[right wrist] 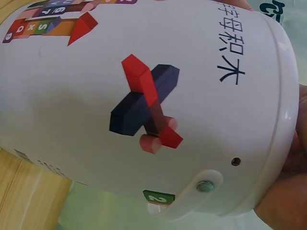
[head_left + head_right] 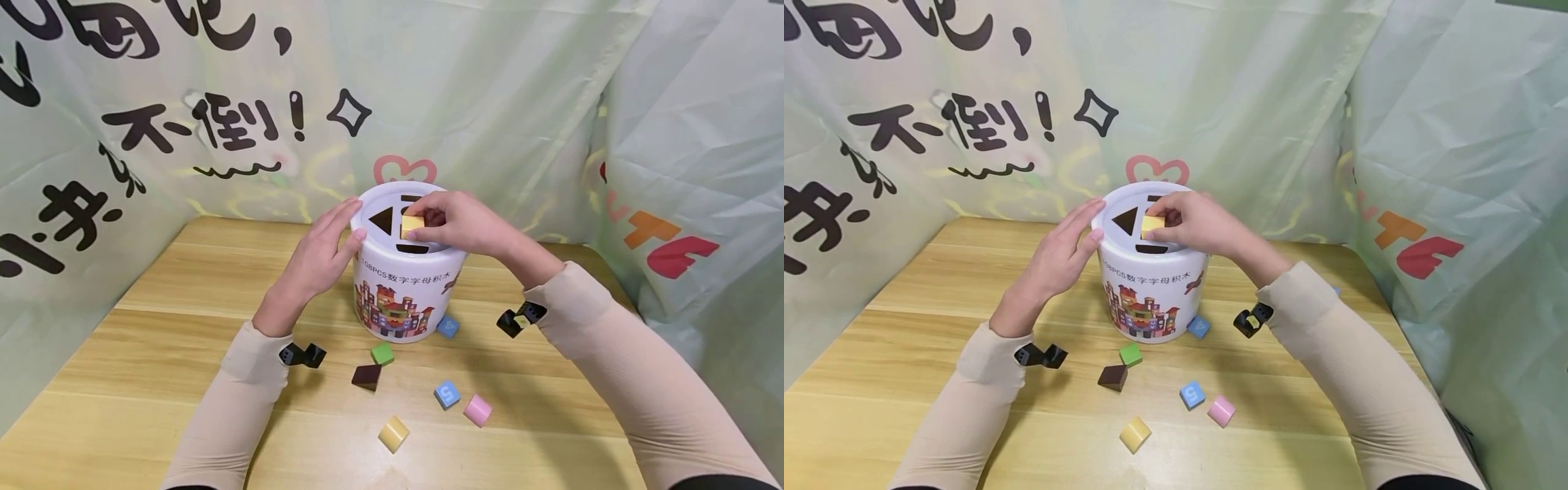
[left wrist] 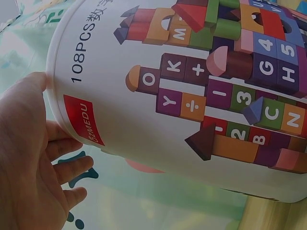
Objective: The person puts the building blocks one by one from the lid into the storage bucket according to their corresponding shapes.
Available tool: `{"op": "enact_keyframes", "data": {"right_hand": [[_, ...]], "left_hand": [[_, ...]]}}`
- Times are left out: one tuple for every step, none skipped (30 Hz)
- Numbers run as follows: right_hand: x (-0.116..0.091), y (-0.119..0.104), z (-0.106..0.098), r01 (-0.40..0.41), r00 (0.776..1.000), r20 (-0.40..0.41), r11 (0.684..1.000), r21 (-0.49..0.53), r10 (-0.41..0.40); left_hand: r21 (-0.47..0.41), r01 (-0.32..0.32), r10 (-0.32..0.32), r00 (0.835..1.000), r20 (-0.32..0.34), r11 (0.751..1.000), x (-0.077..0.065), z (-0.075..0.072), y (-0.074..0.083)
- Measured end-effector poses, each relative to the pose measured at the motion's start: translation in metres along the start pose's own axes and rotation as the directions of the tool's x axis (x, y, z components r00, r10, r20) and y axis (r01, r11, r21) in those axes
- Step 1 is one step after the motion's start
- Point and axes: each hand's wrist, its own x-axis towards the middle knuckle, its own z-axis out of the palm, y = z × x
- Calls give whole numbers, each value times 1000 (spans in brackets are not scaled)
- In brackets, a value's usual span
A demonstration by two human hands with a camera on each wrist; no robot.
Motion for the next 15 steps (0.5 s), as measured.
{"op": "enact_keyframes", "data": {"right_hand": [[0,0,0,-1,1000,-2,1000,-6,1],[0,0,1,-4,1000,-4,1000,-9,4],[0,0,1,-8,1000,-5,1000,-13,8],[-1,0,1,-10,1000,-6,1000,-15,10],[-1,0,1,-13,1000,-5,1000,-15,13],[-1,0,1,-15,1000,-4,1000,-13,15],[-1,0,1,-17,1000,-2,1000,-13,17],[-1,-1,1,-20,1000,1,1000,-12,20],[-1,-1,1,-21,1000,4,1000,-11,22],[-2,-1,1,-24,1000,6,1000,-10,25],[-2,-2,1,-28,1000,8,1000,-10,28],[-2,-3,1,-31,999,9,999,-10,31],[-3,-3,1,-34,999,9,999,-10,34],[-3,-3,1,-37,999,10,999,-12,37],[-3,-3,0,-38,999,10,999,-15,38]], "left_hand": [[1,-1,1,1000,-1,1000,0,0,0],[2,-3,3,1000,-1,1000,0,0,0],[3,-3,3,1000,-1,1000,0,0,0],[3,-2,2,1000,1,1000,0,-1,1],[3,-1,1,1000,2,1000,0,-1,1],[2,1,-1,1000,3,1000,0,-1,1],[3,3,-3,1000,5,1000,0,-1,1],[2,6,-7,1000,6,1000,0,-1,2],[2,10,-10,1000,8,1000,0,-1,2],[1,12,-12,1000,10,1000,0,-1,2],[1,14,-14,1000,11,1000,0,-1,2],[0,15,-15,1000,11,1000,0,-1,2],[0,15,-15,1000,12,1000,0,-1,2],[-1,15,-15,1000,12,1000,0,-1,2],[-1,16,-16,1000,12,1000,0,-1,2]]}}
